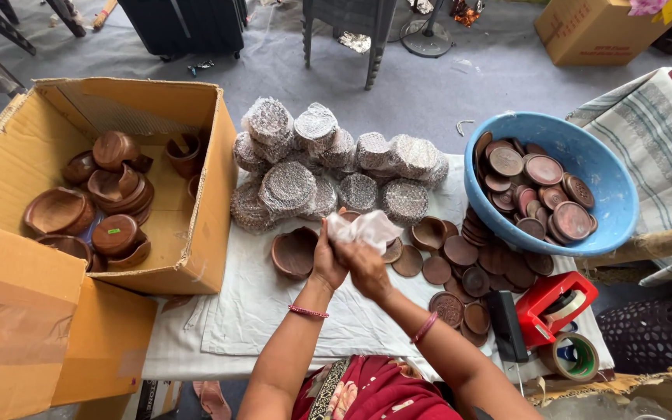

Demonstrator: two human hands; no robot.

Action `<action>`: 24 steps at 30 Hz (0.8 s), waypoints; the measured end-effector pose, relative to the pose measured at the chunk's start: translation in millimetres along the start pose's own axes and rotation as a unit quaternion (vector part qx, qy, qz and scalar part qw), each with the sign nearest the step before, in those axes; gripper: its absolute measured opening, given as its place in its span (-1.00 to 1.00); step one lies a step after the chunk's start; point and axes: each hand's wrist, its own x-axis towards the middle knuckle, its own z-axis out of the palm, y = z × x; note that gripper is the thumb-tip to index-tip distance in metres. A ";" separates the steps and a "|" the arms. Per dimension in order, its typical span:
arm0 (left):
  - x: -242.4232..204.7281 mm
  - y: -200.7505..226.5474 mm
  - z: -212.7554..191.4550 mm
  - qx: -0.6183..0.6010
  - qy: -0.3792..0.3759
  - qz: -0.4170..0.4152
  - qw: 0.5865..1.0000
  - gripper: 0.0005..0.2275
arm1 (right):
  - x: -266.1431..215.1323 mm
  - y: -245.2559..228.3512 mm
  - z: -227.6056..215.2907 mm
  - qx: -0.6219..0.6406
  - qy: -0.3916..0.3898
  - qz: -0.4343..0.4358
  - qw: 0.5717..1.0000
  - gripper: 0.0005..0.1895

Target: The person wipes the inside and outside of small wooden bowls with a white cloth. They pick up bowls from a blue basin and a cardboard box, clean them, and place them on the table or back into the basin.

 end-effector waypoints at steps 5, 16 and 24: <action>10.0 -14.0 -34.9 -0.027 0.011 -0.030 0.999 -0.50 | 27.0 -17.9 -12.5 0.000 0.013 0.071 0.997 -0.56; 12.2 -0.7 -27.1 -0.029 0.049 0.051 0.997 -0.46 | 13.0 -33.6 2.0 -0.088 -0.038 0.073 0.993 -0.51; 13.4 12.4 -22.4 -0.069 0.012 -0.002 0.998 -0.49 | 15.1 -21.9 4.3 -0.021 -0.017 0.096 0.995 -0.58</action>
